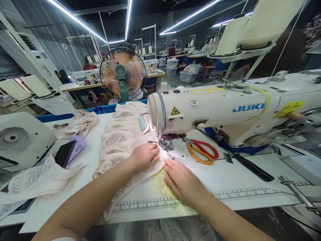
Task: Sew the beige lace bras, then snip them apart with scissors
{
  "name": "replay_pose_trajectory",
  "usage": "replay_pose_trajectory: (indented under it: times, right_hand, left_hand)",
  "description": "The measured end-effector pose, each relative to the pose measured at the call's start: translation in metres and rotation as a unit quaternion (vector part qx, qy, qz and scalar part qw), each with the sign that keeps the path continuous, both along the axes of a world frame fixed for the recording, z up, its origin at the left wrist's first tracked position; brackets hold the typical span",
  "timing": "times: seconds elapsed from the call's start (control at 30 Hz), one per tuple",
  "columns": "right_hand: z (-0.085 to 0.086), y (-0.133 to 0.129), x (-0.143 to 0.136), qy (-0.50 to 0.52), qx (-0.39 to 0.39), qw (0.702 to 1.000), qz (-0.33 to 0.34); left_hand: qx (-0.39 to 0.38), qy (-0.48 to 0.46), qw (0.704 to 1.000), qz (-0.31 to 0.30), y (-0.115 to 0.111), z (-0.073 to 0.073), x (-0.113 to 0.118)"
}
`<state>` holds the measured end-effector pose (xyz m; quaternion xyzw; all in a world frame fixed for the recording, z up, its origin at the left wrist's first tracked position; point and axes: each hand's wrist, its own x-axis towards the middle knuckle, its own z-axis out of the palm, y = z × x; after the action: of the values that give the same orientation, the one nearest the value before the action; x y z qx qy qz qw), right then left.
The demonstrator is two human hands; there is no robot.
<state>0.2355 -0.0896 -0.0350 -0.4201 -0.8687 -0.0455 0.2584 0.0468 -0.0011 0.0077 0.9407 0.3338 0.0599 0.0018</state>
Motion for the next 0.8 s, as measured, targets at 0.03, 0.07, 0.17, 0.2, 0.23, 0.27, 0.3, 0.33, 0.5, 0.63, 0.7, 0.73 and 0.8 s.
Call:
replay_pose_trajectory:
  times: [0.03,0.07,0.17,0.2,0.23,0.27,0.3,0.33,0.5,0.63,0.7,0.73,0.8]
  right_hand:
    - [-0.001,0.000,0.000,0.001,-0.003,1.000,-0.002]
    - [-0.001,0.000,0.000,0.001,-0.008,1.000,-0.004]
    - [-0.002,0.002,-0.001,-0.008,-0.032,0.999,-0.010]
    - [-0.003,0.002,-0.001,-0.011,-0.041,0.999,-0.011]
    - [-0.002,0.002,-0.001,-0.013,-0.050,0.999,-0.012]
    - [-0.002,0.002,-0.001,-0.013,-0.059,0.998,-0.014]
    - [-0.002,0.003,-0.002,-0.011,-0.067,0.998,-0.016]
    - [-0.001,0.003,-0.002,-0.008,-0.075,0.997,-0.020]
    - [0.005,0.003,-0.005,-0.010,-0.098,0.995,-0.029]
    - [0.008,0.003,-0.004,-0.008,-0.085,0.996,-0.020]
    - [0.008,0.003,-0.004,-0.008,-0.077,0.997,-0.013]
    - [0.007,0.004,-0.003,-0.008,-0.074,0.997,-0.011]
    - [0.006,0.004,-0.002,-0.004,-0.070,0.997,-0.009]
  left_hand:
    - [0.002,-0.002,1.000,-0.002,0.001,0.000,0.000]
    - [0.004,-0.003,1.000,-0.006,0.003,-0.001,0.000]
    - [0.016,-0.005,1.000,-0.020,0.010,-0.003,-0.001]
    - [0.023,-0.004,0.999,-0.023,0.013,-0.004,-0.001]
    - [0.028,-0.003,0.999,-0.026,0.016,-0.005,-0.002]
    - [0.033,-0.002,0.999,-0.029,0.019,-0.005,-0.002]
    - [0.037,-0.001,0.999,-0.031,0.022,-0.005,-0.002]
    - [0.043,-0.002,0.998,-0.035,0.024,-0.005,-0.002]
    - [0.058,-0.043,0.993,-0.094,0.009,0.003,-0.001]
    - [0.068,-0.045,0.987,-0.140,-0.016,0.005,-0.004]
    - [0.088,-0.032,0.987,-0.134,-0.021,0.002,-0.007]
    - [0.095,-0.025,0.987,-0.130,-0.021,0.001,-0.009]
    - [0.102,-0.018,0.986,-0.127,-0.017,-0.002,-0.012]
